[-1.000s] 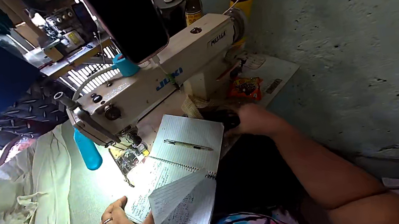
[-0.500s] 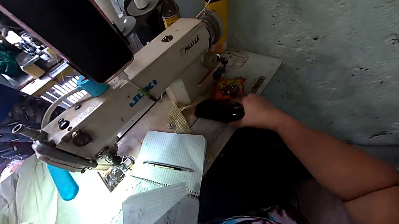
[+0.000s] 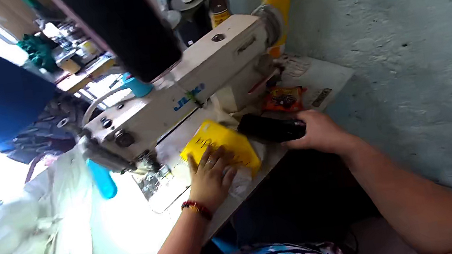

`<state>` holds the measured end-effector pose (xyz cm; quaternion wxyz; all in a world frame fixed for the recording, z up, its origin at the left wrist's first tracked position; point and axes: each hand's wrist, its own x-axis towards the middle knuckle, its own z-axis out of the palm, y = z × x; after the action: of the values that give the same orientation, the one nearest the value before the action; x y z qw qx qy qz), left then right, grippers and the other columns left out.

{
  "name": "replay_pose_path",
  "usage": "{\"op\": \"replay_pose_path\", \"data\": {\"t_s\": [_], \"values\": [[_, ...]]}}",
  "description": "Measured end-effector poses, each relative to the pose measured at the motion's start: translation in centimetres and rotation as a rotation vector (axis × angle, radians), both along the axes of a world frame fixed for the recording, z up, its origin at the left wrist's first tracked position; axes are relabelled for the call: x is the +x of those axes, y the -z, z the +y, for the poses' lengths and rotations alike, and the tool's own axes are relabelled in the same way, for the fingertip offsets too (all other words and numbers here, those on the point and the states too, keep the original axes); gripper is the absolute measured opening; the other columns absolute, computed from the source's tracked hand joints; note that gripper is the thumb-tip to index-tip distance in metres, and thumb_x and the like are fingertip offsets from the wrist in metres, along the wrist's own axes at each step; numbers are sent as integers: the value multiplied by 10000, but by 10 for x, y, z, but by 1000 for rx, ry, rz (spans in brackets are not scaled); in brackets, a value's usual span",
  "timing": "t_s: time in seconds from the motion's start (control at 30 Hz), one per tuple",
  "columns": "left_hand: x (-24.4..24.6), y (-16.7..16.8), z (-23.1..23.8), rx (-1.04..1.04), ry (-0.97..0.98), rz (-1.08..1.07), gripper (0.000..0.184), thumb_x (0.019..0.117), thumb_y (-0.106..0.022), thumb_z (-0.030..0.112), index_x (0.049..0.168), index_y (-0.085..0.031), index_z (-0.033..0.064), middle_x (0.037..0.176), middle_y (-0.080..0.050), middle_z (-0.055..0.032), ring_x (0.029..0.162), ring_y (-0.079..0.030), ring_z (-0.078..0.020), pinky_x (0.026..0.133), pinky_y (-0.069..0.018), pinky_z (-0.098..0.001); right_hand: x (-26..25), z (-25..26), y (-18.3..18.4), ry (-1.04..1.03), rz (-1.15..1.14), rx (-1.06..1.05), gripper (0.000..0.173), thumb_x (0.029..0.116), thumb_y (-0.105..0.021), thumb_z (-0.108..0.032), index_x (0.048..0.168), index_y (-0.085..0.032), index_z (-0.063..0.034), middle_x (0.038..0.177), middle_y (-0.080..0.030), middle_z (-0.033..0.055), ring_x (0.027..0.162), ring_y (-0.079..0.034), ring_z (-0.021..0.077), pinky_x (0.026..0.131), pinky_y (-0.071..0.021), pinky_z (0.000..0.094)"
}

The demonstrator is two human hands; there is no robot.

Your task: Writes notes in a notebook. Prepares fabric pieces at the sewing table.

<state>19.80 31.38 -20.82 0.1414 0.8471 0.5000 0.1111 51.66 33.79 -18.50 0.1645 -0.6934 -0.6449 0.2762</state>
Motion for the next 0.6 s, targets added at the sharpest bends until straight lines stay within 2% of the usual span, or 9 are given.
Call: {"op": "replay_pose_path", "data": {"t_s": [0.07, 0.1, 0.2, 0.3, 0.37, 0.4, 0.43, 0.5, 0.6], "values": [[2, -5, 23, -83, 41, 60, 491, 1087, -344, 493, 1470, -565, 281, 1596, -456, 3, 1567, -223, -276, 1219, -8, -693, -12, 5, 5, -25, -37, 60, 786, 728, -914, -442, 1336, -631, -29, 1250, -640, 274, 1186, -599, 467, 983, -462, 693], [2, -4, 32, -52, 62, 82, 472, 1090, -373, 470, 1462, -580, 265, 1598, -454, -14, 1571, -214, -274, 1235, -5, -666, -17, 8, 9, -53, -60, 92, 782, 731, -915, -433, 1352, -630, -51, 1251, -646, 270, 1167, -615, 467, 966, -474, 700], [2, 1, 36, 160, 68, 84, 420, 1083, -445, 404, 1389, -652, 205, 1567, -492, -69, 1534, -315, -289, 1258, -130, -600, -21, 16, 23, -159, -108, 136, 789, 770, -872, -443, 1382, -596, -27, 1293, -620, 301, 1184, -605, 495, 973, -455, 722], [-10, 0, -3, 246, -16, -83, 351, 1062, -507, 274, 1348, -675, 159, 1493, -569, -74, 1460, -443, -278, 1230, -270, -550, -12, 20, 23, -231, -75, 186, 862, 780, -836, -511, 1421, -546, -14, 1294, -607, 333, 1174, -592, 546, 960, -445, 752], [-30, -4, -45, 331, -117, -255, 299, 1007, -592, 195, 1271, -718, 133, 1404, -639, -101, 1382, -535, -300, 1187, -357, -540, -10, 21, 15, -263, -55, 232, 894, 838, -676, -657, 1446, -506, -25, 1279, -604, 350, 1167, -581, 572, 938, -436, 775], [-46, -6, -67, 388, -194, -303, 284, 982, -619, 168, 1239, -733, 125, 1374, -658, -110, 1354, -561, -305, 1170, -387, -532, -14, 20, 9, -289, -45, 250, 857, 913, -576, -673, 1448, -496, -9, 1283, -589, 372, 1172, -569, 589, 939, -426, 781], [-65, -8, -89, 463, -291, -307, 272, 970, -627, 161, 1210, -747, 122, 1342, -676, -112, 1323, -585, -299, 1145, -422, -509, -23, 19, 2, -320, -47, 266, 785, 977, -485, -645, 1431, -505, -5, 1264, -591, 375, 1156, -576, 586, 930, -431, 772], [-119, -12, -129, 649, -531, -207, 241, 969, -622, 169, 1154, -770, 120, 1272, -707, -100, 1261, -622, -270, 1100, -466, -466, -49, 20, -3, -415, -78, 347, 612, 1056, -418, -498, 1371, -563, 6, 1194, -624, 371, 1088, -605, 589, 885, -444, 770], [-215, -52, -188, 801, -922, 6, 237, 988, -593, 129, 1141, -745, 31, 1232, -711, -164, 1224, -642, -323, 1066, -481, -502, -84, 31, 11, -516, -192, 430, 391, 1078, -496, -268, 1341, -604, 1, 1212, -604, 386, 1119, -581, 616, 909, -435, 778]]}}
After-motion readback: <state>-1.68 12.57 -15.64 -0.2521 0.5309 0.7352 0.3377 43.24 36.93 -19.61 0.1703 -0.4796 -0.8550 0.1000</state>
